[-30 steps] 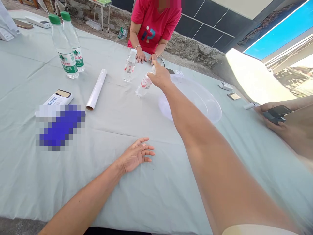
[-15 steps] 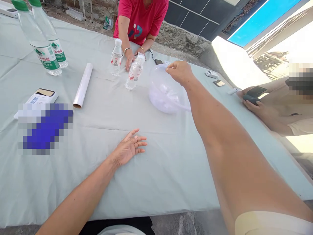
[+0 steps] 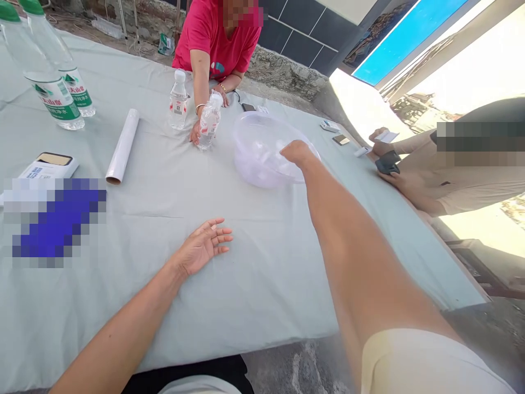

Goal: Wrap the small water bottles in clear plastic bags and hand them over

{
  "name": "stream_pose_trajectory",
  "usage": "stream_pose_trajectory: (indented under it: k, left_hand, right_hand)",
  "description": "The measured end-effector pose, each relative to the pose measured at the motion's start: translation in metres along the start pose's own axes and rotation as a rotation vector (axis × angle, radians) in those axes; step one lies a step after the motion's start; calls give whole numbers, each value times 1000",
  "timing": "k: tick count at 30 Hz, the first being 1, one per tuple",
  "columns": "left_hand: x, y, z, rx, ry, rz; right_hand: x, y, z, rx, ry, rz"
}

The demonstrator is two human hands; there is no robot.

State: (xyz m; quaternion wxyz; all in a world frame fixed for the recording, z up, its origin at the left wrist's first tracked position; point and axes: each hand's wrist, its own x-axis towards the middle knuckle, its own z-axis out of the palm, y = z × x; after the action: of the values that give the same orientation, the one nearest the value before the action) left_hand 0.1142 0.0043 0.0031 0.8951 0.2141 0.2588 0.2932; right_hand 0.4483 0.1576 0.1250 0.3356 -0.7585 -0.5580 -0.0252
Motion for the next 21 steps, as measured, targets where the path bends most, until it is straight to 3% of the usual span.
stream_pose_trajectory:
  k: [3, 5, 7, 10, 13, 17, 19, 21]
  left_hand:
    - [2, -3, -3, -6, -14, 13]
    - [2, -5, -5, -36, -27, 26]
    - [1, -4, -5, -81, -46, 51]
    - [-4, 2, -4, -118, -91, 123]
    - [-11, 11, -2, -69, -100, 190]
    - [-13, 19, 0, 169, 122, 177]
    - [-12, 21, 1, 245, 180, 173]
    - [-12, 23, 1, 255, 215, 176]
  right_hand:
    - [-23, -19, -15, 103, 81, 24]
    - [-62, -41, -20, 350, 88, -28]
    - [-117, -63, -18, 602, -26, -79]
    - [-205, -84, 1, 738, -172, -139]
    - [-265, -87, 31, 766, -214, -125]
    - [-291, -81, 53, 859, -213, -13]
    - [-286, -80, 48, 875, -167, 26]
    - [-268, -78, 34, 841, -23, 40]
